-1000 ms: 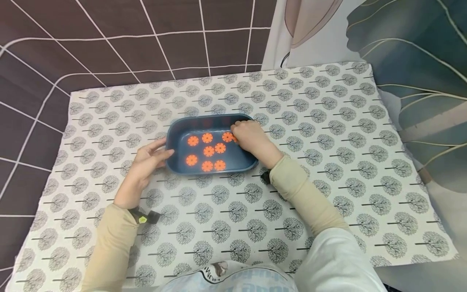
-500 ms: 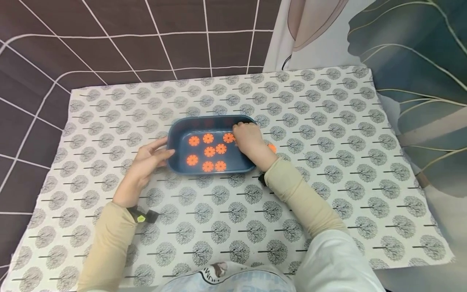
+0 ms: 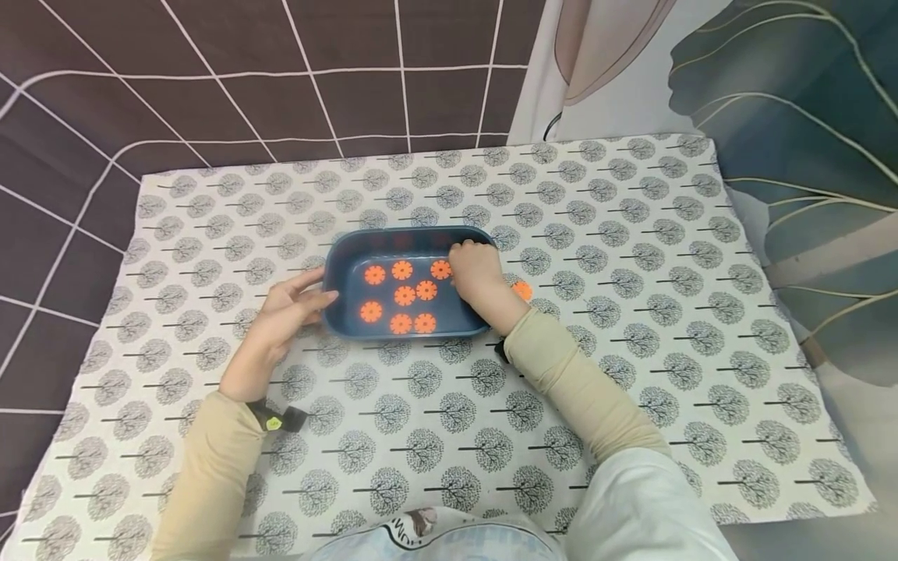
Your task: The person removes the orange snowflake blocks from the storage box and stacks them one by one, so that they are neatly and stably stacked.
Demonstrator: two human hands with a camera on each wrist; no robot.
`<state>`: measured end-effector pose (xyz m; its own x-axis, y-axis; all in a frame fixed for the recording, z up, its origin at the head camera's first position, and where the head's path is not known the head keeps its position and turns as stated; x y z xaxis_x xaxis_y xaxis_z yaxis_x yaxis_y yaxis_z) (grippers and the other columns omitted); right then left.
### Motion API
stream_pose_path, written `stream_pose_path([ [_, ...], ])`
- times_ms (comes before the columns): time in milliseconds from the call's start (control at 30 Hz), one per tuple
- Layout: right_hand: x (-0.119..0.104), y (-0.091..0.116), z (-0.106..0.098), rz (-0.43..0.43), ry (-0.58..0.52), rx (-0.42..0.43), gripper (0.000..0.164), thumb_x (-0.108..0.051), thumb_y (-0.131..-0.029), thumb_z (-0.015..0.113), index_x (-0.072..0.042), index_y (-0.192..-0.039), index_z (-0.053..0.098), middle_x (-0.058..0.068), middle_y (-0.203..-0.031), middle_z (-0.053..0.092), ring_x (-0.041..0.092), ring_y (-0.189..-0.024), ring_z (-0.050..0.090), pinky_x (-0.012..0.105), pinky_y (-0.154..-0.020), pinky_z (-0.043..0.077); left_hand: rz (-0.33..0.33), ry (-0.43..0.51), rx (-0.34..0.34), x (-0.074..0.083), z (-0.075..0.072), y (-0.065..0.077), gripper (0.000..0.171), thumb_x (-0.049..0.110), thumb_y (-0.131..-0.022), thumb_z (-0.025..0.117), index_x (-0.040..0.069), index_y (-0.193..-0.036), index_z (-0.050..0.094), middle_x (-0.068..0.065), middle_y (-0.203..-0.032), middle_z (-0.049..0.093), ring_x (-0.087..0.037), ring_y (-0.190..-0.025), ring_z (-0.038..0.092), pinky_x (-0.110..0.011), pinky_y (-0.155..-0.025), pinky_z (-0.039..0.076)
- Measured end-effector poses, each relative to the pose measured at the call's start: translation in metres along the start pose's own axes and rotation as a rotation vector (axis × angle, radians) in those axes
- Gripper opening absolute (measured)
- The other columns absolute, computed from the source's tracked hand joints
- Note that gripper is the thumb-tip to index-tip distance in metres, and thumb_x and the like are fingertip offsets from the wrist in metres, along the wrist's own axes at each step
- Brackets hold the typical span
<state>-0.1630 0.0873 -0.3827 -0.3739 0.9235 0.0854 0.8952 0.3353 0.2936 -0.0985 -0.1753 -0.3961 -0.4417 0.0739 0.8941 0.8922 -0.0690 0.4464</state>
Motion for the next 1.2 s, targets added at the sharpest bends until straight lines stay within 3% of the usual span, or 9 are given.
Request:
stream_pose_path([
  [267,-0.0029,0.0032,0.0013,0.004,0.014,-0.021,0.046,-0.038,-0.088,0.061,0.001,-0.112,0.059,0.017,-0.101,0.060,0.030,-0.092,0.061,0.042,-0.074,0.056,-0.024,-0.021,0.016,-0.0022,-0.0010,0.0012,0.063,0.009,-0.086,0.065,0.010,-0.142,0.037,-0.017,-0.135,0.051,-0.008,-0.081,0.065,-0.020,-0.070,0.055],
  [467,-0.0019,0.0013,0.0030,0.009,0.057,-0.047,0.053,-0.042,-0.087,0.060,0.003,-0.115,0.058,0.018,-0.099,0.061,0.030,-0.089,0.062,0.041,-0.071,0.057,-0.031,-0.026,0.029,-0.0053,0.0000,0.0009,0.062,0.010,-0.086,0.066,0.011,-0.142,0.038,-0.016,-0.133,0.052,-0.007,-0.075,0.064,-0.021,-0.068,0.055],
  [700,0.0007,-0.0004,0.0016,0.001,0.027,-0.083,0.057,-0.043,-0.086,0.061,0.004,-0.118,0.056,0.019,-0.105,0.060,0.032,-0.096,0.060,0.043,-0.076,0.056,-0.020,-0.025,0.032,-0.0046,0.0006,0.0009,0.062,0.010,-0.086,0.066,0.012,-0.142,0.039,-0.016,-0.131,0.054,-0.008,-0.073,0.064,-0.020,-0.067,0.054],
  [933,0.0022,0.0039,0.0019,-0.036,-0.020,0.003,0.046,-0.040,-0.085,0.065,0.003,-0.101,0.055,0.016,-0.091,0.057,0.032,-0.083,0.061,0.042,-0.067,0.056,-0.005,-0.014,0.014,-0.0028,0.0002,-0.0003,0.063,0.009,-0.086,0.065,0.009,-0.142,0.037,-0.018,-0.132,0.052,-0.008,-0.073,0.064,-0.019,-0.066,0.054],
  [1200,0.0037,0.0055,0.0005,-0.111,-0.094,0.079,0.037,-0.033,-0.085,0.068,0.002,-0.094,0.059,0.017,-0.087,0.062,0.033,-0.077,0.062,0.043,-0.065,0.055,-0.022,-0.005,0.021,-0.0010,-0.0001,-0.0003,0.063,0.008,-0.086,0.066,0.011,-0.142,0.039,-0.018,-0.133,0.051,-0.008,-0.069,0.064,-0.020,-0.068,0.055],
])
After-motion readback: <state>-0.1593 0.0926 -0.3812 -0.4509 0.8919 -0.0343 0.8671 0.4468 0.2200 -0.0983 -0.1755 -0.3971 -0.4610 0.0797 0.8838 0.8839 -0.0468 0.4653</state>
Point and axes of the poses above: each hand's wrist, its own y-axis away from the middle knuckle, its own z-axis out of the palm, x = y × z, the point moved 3 cm from there along -y, towards the middle knuckle
